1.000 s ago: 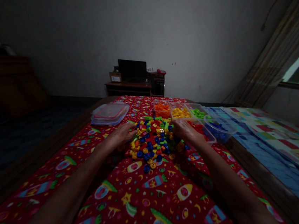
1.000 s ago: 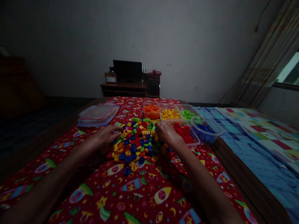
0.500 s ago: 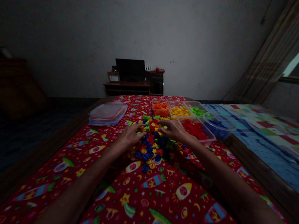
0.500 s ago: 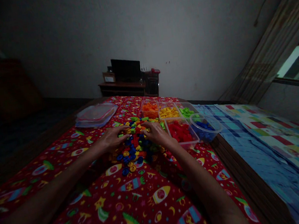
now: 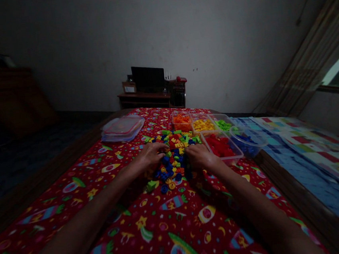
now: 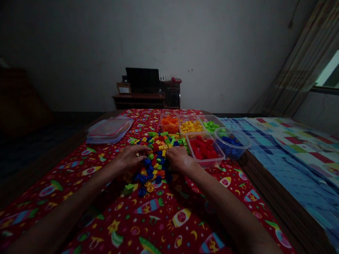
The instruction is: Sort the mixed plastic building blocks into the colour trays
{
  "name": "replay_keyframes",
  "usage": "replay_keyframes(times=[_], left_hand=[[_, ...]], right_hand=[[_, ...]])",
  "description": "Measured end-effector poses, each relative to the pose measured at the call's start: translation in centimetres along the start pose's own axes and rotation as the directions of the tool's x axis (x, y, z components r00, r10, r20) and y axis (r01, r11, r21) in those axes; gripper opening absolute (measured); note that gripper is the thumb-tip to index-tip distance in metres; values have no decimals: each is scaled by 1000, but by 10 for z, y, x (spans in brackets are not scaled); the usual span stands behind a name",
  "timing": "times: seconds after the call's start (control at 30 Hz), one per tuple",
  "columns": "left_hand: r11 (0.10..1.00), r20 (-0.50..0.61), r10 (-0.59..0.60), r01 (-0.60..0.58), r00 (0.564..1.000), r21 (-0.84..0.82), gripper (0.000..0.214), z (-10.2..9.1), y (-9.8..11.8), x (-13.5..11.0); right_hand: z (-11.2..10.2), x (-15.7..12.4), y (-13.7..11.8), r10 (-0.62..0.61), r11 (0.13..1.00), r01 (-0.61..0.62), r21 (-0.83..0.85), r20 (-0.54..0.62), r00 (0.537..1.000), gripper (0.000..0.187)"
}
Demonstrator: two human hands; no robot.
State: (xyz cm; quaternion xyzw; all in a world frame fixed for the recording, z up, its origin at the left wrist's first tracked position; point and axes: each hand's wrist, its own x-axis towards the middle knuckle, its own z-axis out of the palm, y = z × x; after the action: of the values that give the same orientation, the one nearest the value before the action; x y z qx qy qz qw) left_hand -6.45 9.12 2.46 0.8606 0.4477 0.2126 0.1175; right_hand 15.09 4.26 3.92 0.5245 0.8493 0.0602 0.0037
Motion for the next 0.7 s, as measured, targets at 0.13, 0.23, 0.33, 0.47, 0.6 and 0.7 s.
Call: replay_keyframes(times=[0.13,0.23,0.33,0.47,0.6,0.7], left_hand=[[997,8,71,-72,997,12,30,4,0,-2],[989,11,142,-142,990,29,28,11,-4,-5],[985,-1,167,-166,986,54,28,17,-9,-7],[986,-34,165,-164,986,36,23,19,-10,-4],[996,-19,74,-75,997,-49,26,14,-6,2],[993,-17,13,-15,1000,-120,30,11,-5,3]], right_hand=[[4,-1,4,-32,999,35,39,-69,997,32],[2,1,11,-17,996,27,84,-114,993,29],[-2,4,10,-8,986,42,161,-208,978,25],[-2,7,-3,-49,960,134,247,-321,946,25],[8,13,-17,-84,950,167,265,-298,951,29],[18,18,-21,-90,961,147,235,-240,967,25]])
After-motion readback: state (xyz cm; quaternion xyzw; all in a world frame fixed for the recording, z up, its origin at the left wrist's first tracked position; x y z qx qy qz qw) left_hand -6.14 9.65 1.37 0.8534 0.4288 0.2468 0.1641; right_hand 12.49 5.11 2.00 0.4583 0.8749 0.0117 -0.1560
